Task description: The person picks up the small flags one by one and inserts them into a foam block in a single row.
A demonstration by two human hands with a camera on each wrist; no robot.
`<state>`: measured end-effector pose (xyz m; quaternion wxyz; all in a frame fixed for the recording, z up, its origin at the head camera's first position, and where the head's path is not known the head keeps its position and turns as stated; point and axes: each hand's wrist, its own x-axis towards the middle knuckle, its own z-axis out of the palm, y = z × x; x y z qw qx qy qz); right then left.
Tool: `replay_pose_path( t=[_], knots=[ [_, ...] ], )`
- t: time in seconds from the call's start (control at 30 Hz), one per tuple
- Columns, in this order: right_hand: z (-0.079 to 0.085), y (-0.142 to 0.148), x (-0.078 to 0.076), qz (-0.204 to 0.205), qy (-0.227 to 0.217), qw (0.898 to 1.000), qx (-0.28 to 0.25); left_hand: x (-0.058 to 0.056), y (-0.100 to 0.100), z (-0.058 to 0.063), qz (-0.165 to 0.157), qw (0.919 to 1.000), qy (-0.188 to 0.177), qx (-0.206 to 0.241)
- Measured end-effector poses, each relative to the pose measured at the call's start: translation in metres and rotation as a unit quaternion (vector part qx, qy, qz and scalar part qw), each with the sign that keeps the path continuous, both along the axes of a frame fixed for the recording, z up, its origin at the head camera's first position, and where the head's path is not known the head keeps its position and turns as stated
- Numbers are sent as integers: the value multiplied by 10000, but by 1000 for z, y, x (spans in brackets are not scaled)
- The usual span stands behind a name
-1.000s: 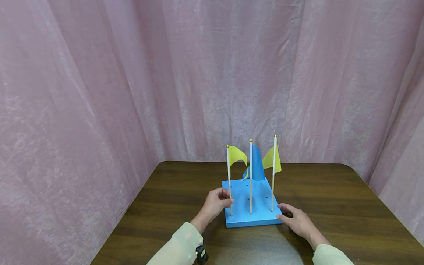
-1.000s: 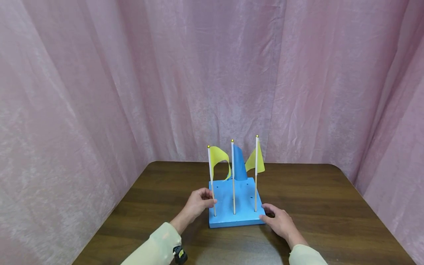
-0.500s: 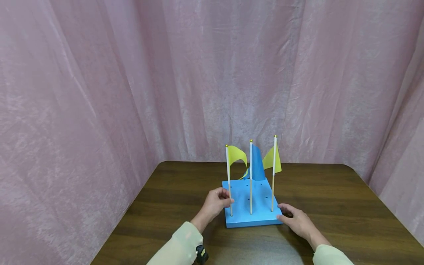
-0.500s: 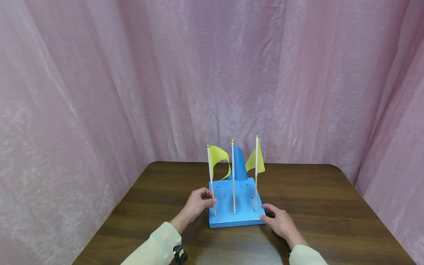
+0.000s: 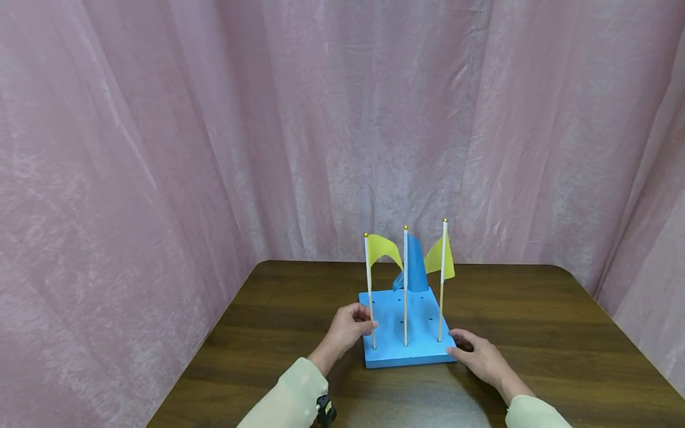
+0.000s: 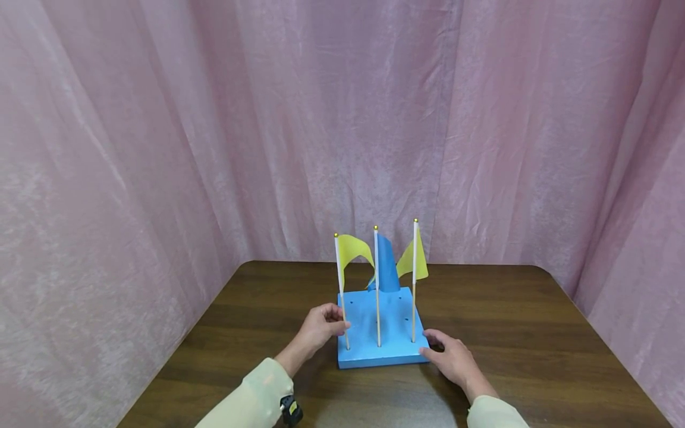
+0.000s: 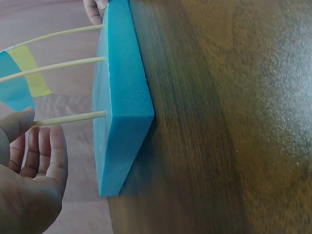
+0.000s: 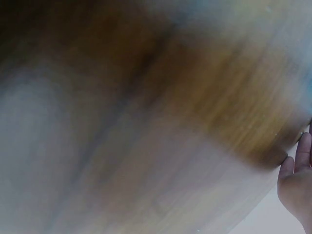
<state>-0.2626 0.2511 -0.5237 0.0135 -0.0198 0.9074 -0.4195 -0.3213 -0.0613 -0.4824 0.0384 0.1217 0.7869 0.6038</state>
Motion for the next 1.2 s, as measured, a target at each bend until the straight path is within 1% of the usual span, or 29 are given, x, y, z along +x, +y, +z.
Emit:
replay_pose_path(
  t=[0.27,0.43,0.7,0.9,1.07,1.2],
  knots=[
    [-1,1,-1,3,-18,10000,37,3,-3,1,30,9999,-29,96],
    [-2,1,-2,2,-18,10000,41,3,-8,1,-23,9998,-85,164],
    [-2,1,-2,2,-21,10000,24,-2,-18,-1,-79,9998,96,131],
    [-1,1,-2,40,14,10000,42,-8,-26,-1,104,9999,118,32],
    [0,0,0,44,85,9999,87,-14,-35,-2,277,9989,333,-152],
    [3,1,2,-12,61,9999,102,-19,-47,-2,468,9960,587,-488]
  ],
)
